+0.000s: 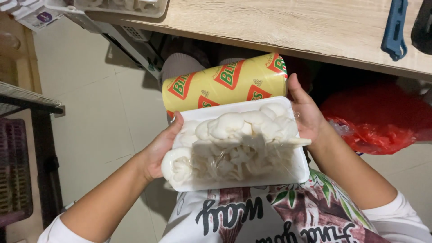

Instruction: Packaging fresh mushrooms into white foam trays, wrapping them with clear plastic film, and weighing them on a digital scale.

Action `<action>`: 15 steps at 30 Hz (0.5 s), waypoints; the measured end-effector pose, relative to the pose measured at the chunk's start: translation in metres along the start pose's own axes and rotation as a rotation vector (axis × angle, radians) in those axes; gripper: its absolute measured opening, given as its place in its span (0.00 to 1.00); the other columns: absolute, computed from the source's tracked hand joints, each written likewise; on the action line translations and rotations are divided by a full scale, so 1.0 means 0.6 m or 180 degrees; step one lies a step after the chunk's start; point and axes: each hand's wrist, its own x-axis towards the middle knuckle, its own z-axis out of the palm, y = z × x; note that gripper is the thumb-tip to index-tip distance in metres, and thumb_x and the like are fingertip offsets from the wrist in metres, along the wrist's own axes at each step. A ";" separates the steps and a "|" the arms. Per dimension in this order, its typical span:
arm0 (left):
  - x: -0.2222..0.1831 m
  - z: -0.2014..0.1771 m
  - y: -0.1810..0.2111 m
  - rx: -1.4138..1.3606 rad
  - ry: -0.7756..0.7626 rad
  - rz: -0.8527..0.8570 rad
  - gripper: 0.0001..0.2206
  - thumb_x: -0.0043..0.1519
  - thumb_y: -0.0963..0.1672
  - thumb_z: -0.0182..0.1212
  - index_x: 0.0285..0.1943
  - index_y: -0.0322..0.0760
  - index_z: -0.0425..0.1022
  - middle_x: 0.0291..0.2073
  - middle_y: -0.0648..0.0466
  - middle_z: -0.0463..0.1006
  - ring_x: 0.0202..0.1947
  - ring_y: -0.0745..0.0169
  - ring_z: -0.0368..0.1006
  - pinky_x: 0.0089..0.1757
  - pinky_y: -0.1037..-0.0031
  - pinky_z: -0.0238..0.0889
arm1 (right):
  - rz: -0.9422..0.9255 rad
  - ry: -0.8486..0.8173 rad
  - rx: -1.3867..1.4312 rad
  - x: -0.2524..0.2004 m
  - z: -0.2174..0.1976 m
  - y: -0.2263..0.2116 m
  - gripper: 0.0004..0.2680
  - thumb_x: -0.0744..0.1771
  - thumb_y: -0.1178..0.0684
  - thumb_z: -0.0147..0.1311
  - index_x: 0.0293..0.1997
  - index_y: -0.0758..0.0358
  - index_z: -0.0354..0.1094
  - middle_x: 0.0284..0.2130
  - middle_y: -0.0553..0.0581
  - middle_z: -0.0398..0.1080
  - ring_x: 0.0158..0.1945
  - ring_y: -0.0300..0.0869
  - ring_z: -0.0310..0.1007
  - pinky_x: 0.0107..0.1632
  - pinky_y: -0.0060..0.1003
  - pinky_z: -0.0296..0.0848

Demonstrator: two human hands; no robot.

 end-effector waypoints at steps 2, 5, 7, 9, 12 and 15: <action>-0.005 0.001 -0.005 -0.0025 0.0043 -0.0045 0.43 0.60 0.64 0.40 0.69 0.27 0.69 0.59 0.33 0.76 0.57 0.34 0.73 0.56 0.44 0.64 | 0.0021 0.0239 -0.0119 -0.005 0.013 0.001 0.30 0.66 0.27 0.48 0.59 0.71 0.69 0.52 0.71 0.73 0.57 0.62 0.74 0.64 0.65 0.65; -0.009 0.000 -0.007 -0.0017 0.0112 -0.0095 0.43 0.59 0.65 0.41 0.68 0.28 0.69 0.58 0.34 0.76 0.56 0.35 0.73 0.56 0.44 0.64 | 0.0065 0.0578 -0.0289 -0.003 0.023 -0.001 0.29 0.66 0.29 0.50 0.58 0.72 0.69 0.51 0.71 0.73 0.56 0.62 0.74 0.63 0.64 0.66; -0.011 -0.001 -0.007 0.0009 0.0140 -0.0102 0.43 0.59 0.65 0.41 0.68 0.28 0.69 0.58 0.34 0.76 0.56 0.36 0.73 0.56 0.45 0.65 | 0.0094 0.0681 -0.0341 0.001 0.018 -0.006 0.28 0.66 0.30 0.51 0.58 0.72 0.69 0.51 0.71 0.73 0.56 0.61 0.74 0.63 0.64 0.66; -0.012 -0.002 -0.007 0.0076 0.0174 -0.0103 0.43 0.59 0.65 0.40 0.68 0.28 0.69 0.58 0.35 0.77 0.56 0.37 0.74 0.56 0.46 0.65 | 0.0194 0.0980 -0.0522 0.005 0.002 -0.014 0.27 0.68 0.31 0.50 0.57 0.71 0.69 0.50 0.69 0.74 0.55 0.60 0.75 0.64 0.63 0.66; 0.002 -0.021 -0.012 0.0250 0.0136 -0.0086 0.44 0.58 0.66 0.38 0.69 0.31 0.70 0.59 0.38 0.77 0.54 0.39 0.75 0.53 0.48 0.69 | 0.0297 0.1069 -0.0680 0.021 -0.030 -0.025 0.24 0.70 0.35 0.49 0.56 0.73 0.68 0.50 0.71 0.74 0.54 0.60 0.75 0.61 0.65 0.67; -0.002 -0.023 -0.009 0.0267 0.0102 -0.0007 0.45 0.58 0.66 0.36 0.69 0.31 0.70 0.58 0.37 0.78 0.53 0.39 0.76 0.51 0.48 0.70 | 0.0299 0.1466 -0.0837 0.025 -0.040 -0.025 0.18 0.69 0.43 0.53 0.50 0.76 0.70 0.43 0.72 0.76 0.48 0.60 0.79 0.56 0.62 0.73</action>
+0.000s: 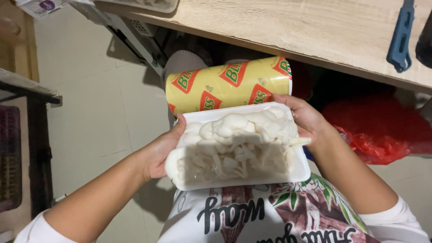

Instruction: Packaging fresh mushrooms into white foam trays, wrapping them with clear plastic film, and weighing them on a digital scale.

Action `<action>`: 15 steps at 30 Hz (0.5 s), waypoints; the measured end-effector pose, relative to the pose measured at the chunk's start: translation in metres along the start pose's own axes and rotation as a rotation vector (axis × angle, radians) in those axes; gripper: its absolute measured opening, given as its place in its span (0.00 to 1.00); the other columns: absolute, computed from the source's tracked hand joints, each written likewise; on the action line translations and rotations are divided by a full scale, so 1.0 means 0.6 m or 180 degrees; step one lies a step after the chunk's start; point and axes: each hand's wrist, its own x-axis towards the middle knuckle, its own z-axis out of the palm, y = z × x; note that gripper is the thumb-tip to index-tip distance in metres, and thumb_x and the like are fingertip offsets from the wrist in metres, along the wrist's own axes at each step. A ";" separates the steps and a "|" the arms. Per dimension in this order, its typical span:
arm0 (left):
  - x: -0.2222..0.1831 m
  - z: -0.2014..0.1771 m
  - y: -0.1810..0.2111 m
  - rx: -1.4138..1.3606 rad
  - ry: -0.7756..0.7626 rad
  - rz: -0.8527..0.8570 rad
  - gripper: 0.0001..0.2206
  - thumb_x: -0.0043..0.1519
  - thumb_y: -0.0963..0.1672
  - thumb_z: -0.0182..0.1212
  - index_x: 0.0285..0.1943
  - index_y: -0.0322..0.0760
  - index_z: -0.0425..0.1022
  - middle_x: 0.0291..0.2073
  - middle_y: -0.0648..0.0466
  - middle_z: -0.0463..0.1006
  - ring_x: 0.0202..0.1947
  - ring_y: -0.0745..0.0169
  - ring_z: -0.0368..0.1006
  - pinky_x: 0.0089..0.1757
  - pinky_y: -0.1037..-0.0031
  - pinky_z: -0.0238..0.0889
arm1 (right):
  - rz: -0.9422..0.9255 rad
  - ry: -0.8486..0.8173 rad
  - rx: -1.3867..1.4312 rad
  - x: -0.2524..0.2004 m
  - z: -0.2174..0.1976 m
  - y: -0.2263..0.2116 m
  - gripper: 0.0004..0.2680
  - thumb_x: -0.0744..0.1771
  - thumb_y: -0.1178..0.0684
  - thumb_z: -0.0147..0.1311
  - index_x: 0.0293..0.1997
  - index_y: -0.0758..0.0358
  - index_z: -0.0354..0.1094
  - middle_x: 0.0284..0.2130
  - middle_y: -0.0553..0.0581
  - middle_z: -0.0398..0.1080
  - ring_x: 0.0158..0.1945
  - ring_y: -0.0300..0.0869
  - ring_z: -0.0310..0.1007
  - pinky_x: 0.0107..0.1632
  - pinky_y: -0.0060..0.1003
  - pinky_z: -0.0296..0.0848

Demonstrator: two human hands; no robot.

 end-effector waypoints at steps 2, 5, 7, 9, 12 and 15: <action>-0.007 -0.002 0.004 0.0007 -0.0017 0.0070 0.46 0.57 0.67 0.35 0.69 0.30 0.70 0.58 0.37 0.78 0.52 0.39 0.77 0.50 0.48 0.70 | 0.0009 0.0085 -0.0106 0.016 -0.018 -0.003 0.18 0.69 0.43 0.54 0.49 0.75 0.71 0.43 0.72 0.76 0.47 0.59 0.79 0.55 0.62 0.73; -0.037 -0.006 0.010 0.0041 0.0068 0.0188 0.45 0.58 0.66 0.34 0.70 0.31 0.70 0.58 0.38 0.78 0.52 0.38 0.77 0.49 0.48 0.71 | -0.0002 0.0248 -0.0294 0.030 -0.031 -0.003 0.17 0.68 0.44 0.55 0.49 0.73 0.71 0.41 0.70 0.77 0.45 0.57 0.80 0.54 0.62 0.74; -0.056 -0.013 0.014 0.0053 0.0168 0.0247 0.43 0.60 0.65 0.35 0.70 0.32 0.70 0.58 0.38 0.78 0.53 0.38 0.76 0.50 0.48 0.70 | -0.0020 0.0322 -0.0396 0.043 -0.044 -0.004 0.16 0.67 0.44 0.55 0.48 0.73 0.71 0.41 0.70 0.77 0.44 0.56 0.80 0.53 0.63 0.73; -0.068 -0.024 0.019 0.0688 0.0238 0.0587 0.38 0.65 0.62 0.34 0.67 0.33 0.73 0.52 0.39 0.82 0.46 0.43 0.81 0.40 0.58 0.76 | -0.0052 0.0356 -0.0450 0.068 -0.064 -0.009 0.17 0.67 0.43 0.55 0.49 0.73 0.71 0.41 0.70 0.77 0.44 0.57 0.80 0.52 0.65 0.73; -0.051 -0.082 0.001 0.1213 0.0536 0.0880 0.39 0.64 0.63 0.34 0.63 0.31 0.75 0.45 0.43 0.84 0.37 0.51 0.83 0.32 0.68 0.78 | -0.0044 0.0398 -0.0529 0.046 -0.036 -0.002 0.18 0.67 0.43 0.54 0.50 0.74 0.70 0.42 0.73 0.76 0.43 0.59 0.79 0.51 0.64 0.74; 0.034 -0.180 -0.019 0.0823 0.0806 0.1248 0.35 0.68 0.63 0.32 0.58 0.36 0.73 0.42 0.51 0.77 0.34 0.60 0.78 0.28 0.78 0.74 | -0.0126 0.0373 -0.0556 0.094 -0.096 -0.016 0.17 0.67 0.45 0.55 0.49 0.75 0.70 0.41 0.74 0.76 0.43 0.59 0.80 0.50 0.65 0.74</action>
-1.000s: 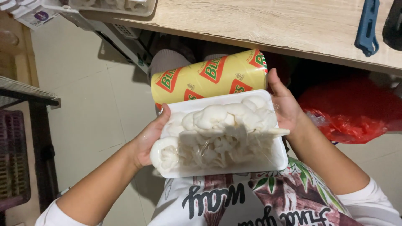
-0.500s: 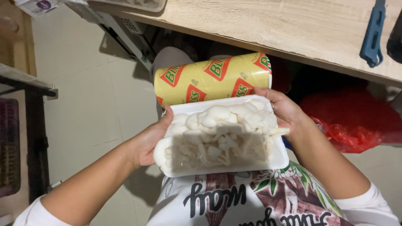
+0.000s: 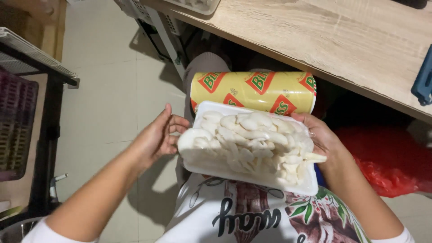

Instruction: Packaging fresh mushrooms into white foam trays, wrapping them with clear plastic film, and weighing them on a digital scale.

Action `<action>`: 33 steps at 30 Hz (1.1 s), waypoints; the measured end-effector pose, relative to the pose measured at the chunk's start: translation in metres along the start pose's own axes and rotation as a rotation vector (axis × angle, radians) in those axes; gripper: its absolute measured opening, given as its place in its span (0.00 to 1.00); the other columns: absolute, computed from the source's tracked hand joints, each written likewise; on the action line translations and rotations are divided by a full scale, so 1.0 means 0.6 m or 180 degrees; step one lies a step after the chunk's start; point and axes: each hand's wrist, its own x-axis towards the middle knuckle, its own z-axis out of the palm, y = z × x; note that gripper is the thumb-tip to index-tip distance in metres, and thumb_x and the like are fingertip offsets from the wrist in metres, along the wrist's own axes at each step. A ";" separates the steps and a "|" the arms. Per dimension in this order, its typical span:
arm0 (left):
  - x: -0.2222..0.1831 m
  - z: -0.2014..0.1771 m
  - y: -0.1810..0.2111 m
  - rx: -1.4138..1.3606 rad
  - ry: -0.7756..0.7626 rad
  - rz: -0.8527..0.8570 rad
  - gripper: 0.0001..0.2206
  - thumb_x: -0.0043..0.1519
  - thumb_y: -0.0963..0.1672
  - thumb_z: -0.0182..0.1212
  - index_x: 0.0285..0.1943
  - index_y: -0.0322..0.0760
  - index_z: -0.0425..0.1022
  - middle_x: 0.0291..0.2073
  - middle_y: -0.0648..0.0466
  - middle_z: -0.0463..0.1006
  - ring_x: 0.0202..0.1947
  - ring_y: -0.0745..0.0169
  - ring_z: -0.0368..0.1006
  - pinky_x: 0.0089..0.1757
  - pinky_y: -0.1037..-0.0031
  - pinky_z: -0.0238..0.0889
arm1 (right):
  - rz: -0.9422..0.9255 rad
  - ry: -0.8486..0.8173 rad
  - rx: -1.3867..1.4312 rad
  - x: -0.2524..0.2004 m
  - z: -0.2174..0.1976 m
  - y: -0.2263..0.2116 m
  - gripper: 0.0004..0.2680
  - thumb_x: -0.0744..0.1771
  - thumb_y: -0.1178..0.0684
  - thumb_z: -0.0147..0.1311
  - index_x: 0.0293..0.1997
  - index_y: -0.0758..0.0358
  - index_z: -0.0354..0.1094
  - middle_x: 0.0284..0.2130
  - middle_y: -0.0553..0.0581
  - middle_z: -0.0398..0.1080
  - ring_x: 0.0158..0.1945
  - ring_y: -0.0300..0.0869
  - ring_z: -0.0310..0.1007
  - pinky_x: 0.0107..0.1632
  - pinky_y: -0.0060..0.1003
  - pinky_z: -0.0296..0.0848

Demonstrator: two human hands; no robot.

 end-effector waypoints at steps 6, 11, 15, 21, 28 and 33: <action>-0.083 0.151 0.039 -0.1974 -0.0620 -0.1155 0.55 0.49 0.73 0.35 0.74 0.36 0.67 0.67 0.39 0.71 0.65 0.36 0.67 0.63 0.54 0.58 | -0.0045 0.0048 -0.0068 -0.065 0.056 0.001 0.16 0.68 0.46 0.54 0.49 0.76 0.69 0.42 0.74 0.76 0.43 0.58 0.79 0.49 0.63 0.75; 0.008 0.154 0.061 -0.2499 -0.1622 -0.0679 0.49 0.54 0.70 0.47 0.65 0.26 0.72 0.57 0.32 0.75 0.57 0.33 0.73 0.58 0.46 0.64 | -0.0055 0.0020 -0.0194 -0.045 0.036 0.001 0.18 0.67 0.44 0.54 0.48 0.77 0.69 0.39 0.74 0.75 0.41 0.60 0.79 0.47 0.65 0.75; 0.039 0.146 0.070 -0.2402 -0.1850 -0.0860 0.42 0.60 0.65 0.53 0.59 0.21 0.74 0.52 0.29 0.78 0.52 0.32 0.76 0.55 0.43 0.67 | -0.0086 0.0059 -0.0110 -0.061 0.042 0.010 0.17 0.66 0.46 0.55 0.48 0.77 0.70 0.39 0.74 0.76 0.40 0.59 0.79 0.46 0.65 0.75; 0.066 0.128 0.074 -0.1689 -0.1373 -0.1495 0.36 0.60 0.61 0.56 0.60 0.26 0.76 0.54 0.33 0.78 0.55 0.33 0.74 0.62 0.42 0.58 | -0.0009 -0.0128 -0.0043 -0.038 0.016 0.010 0.17 0.67 0.46 0.54 0.48 0.77 0.69 0.41 0.76 0.75 0.44 0.61 0.78 0.48 0.67 0.75; 0.087 0.146 0.044 -0.1767 -0.1174 -0.1692 0.29 0.59 0.56 0.54 0.54 0.27 0.78 0.48 0.32 0.80 0.50 0.33 0.78 0.59 0.43 0.64 | -0.0082 -0.0061 0.0169 -0.077 0.043 0.001 0.20 0.67 0.42 0.53 0.52 0.75 0.69 0.45 0.77 0.74 0.49 0.63 0.76 0.53 0.68 0.72; -0.028 0.203 0.117 -0.1740 -0.0643 -0.1509 0.37 0.61 0.61 0.47 0.61 0.27 0.75 0.55 0.34 0.77 0.55 0.35 0.73 0.62 0.44 0.59 | -0.0373 0.0101 -0.0272 -0.051 -0.003 0.026 0.17 0.66 0.45 0.58 0.47 0.76 0.71 0.40 0.73 0.77 0.44 0.61 0.80 0.49 0.64 0.75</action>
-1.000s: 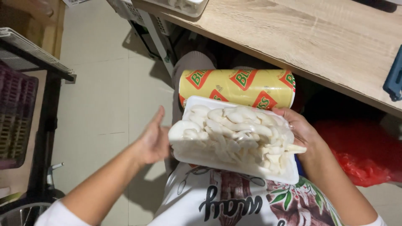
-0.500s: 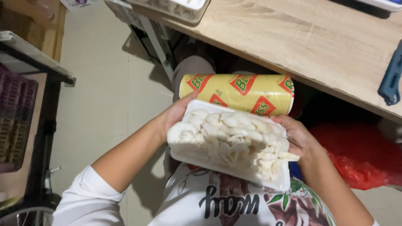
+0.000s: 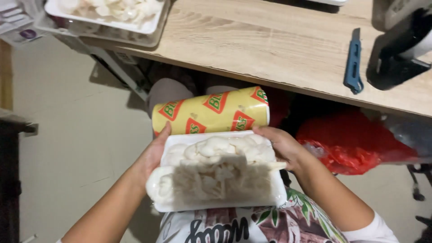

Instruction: Packaging fresh mushrooms into white foam trays, wrapping them with clear plastic film, and weighing them on a digital scale.

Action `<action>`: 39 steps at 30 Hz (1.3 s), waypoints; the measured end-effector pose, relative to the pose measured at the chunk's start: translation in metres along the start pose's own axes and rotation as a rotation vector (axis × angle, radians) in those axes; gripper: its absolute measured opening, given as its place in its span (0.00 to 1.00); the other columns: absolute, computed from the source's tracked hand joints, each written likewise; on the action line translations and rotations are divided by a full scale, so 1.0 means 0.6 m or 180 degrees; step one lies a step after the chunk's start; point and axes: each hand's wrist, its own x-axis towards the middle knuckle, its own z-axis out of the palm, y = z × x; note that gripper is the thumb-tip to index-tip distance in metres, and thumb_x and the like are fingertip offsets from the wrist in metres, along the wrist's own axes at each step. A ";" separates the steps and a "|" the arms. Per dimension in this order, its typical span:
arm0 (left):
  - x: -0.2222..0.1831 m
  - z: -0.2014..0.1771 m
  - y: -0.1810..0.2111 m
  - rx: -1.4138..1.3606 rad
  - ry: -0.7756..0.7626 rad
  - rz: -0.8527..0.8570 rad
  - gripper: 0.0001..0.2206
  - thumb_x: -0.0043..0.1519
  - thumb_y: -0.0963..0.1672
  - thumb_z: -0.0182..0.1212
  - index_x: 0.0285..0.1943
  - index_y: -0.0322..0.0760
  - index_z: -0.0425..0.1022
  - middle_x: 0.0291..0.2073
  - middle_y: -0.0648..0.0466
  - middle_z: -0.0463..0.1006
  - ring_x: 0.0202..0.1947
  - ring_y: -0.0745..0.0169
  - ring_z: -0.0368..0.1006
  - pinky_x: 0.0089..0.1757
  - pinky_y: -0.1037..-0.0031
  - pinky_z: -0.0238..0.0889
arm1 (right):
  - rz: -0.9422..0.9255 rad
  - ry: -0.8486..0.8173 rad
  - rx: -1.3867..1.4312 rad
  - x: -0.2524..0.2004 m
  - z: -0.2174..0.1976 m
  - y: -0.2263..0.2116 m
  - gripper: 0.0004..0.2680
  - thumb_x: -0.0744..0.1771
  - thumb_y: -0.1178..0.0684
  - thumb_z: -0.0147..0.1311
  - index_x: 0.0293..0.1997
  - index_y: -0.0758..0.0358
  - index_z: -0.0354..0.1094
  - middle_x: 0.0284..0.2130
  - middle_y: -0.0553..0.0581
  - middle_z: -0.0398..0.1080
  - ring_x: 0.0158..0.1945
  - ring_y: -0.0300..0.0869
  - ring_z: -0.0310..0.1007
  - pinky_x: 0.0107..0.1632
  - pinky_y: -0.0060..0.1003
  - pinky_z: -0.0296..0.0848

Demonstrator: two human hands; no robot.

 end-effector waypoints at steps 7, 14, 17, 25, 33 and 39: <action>0.081 -0.097 0.014 -0.0243 -0.0074 -0.0353 0.29 0.61 0.56 0.53 0.57 0.26 0.76 0.53 0.31 0.78 0.56 0.33 0.73 0.63 0.42 0.57 | -0.0954 0.0850 -0.2296 -0.118 -0.009 -0.108 0.25 0.70 0.32 0.44 0.39 0.70 0.79 0.24 0.66 0.74 0.31 0.55 0.78 0.34 0.49 0.78; 0.099 -0.125 0.022 -0.0017 -0.0521 -0.0534 0.25 0.56 0.54 0.53 0.53 0.34 0.79 0.38 0.42 0.82 0.37 0.42 0.77 0.43 0.57 0.71 | -0.3155 0.3870 -0.6267 -0.068 -0.140 -0.260 0.14 0.73 0.48 0.54 0.63 0.67 0.69 0.41 0.78 0.70 0.34 0.74 0.71 0.27 0.63 0.72; 0.094 -0.127 0.034 -0.0020 -0.0656 -0.0450 0.24 0.54 0.53 0.56 0.52 0.34 0.79 0.37 0.43 0.83 0.35 0.45 0.78 0.42 0.58 0.72 | -0.2602 0.3741 -0.6089 -0.060 -0.120 -0.292 0.18 0.68 0.53 0.52 0.67 0.62 0.66 0.44 0.82 0.67 0.41 0.76 0.66 0.34 0.66 0.71; 0.049 -0.121 0.042 -0.0117 -0.0752 -0.0378 0.19 0.57 0.51 0.56 0.47 0.33 0.78 0.34 0.43 0.83 0.33 0.46 0.79 0.37 0.59 0.74 | -0.1781 0.2972 -0.4789 -0.108 -0.056 -0.294 0.30 0.63 0.64 0.54 0.76 0.66 0.49 0.59 0.81 0.51 0.56 0.83 0.59 0.58 0.65 0.61; 0.021 -0.088 0.031 0.0120 -0.0573 -0.0313 0.21 0.54 0.51 0.57 0.51 0.36 0.79 0.36 0.47 0.82 0.36 0.48 0.77 0.42 0.61 0.71 | -0.3398 0.0875 -0.3773 -0.160 -0.106 -0.280 0.11 0.76 0.51 0.44 0.47 0.73 0.62 0.20 0.58 0.61 0.23 0.38 0.58 0.25 0.30 0.53; 0.008 -0.070 0.026 0.0015 -0.0744 -0.0505 0.23 0.54 0.51 0.56 0.54 0.36 0.78 0.42 0.42 0.80 0.42 0.42 0.76 0.45 0.57 0.70 | -0.1997 0.0716 -0.6234 -0.191 0.034 -0.286 0.13 0.63 0.38 0.57 0.52 0.27 0.76 0.17 0.39 0.82 0.16 0.37 0.71 0.28 0.30 0.69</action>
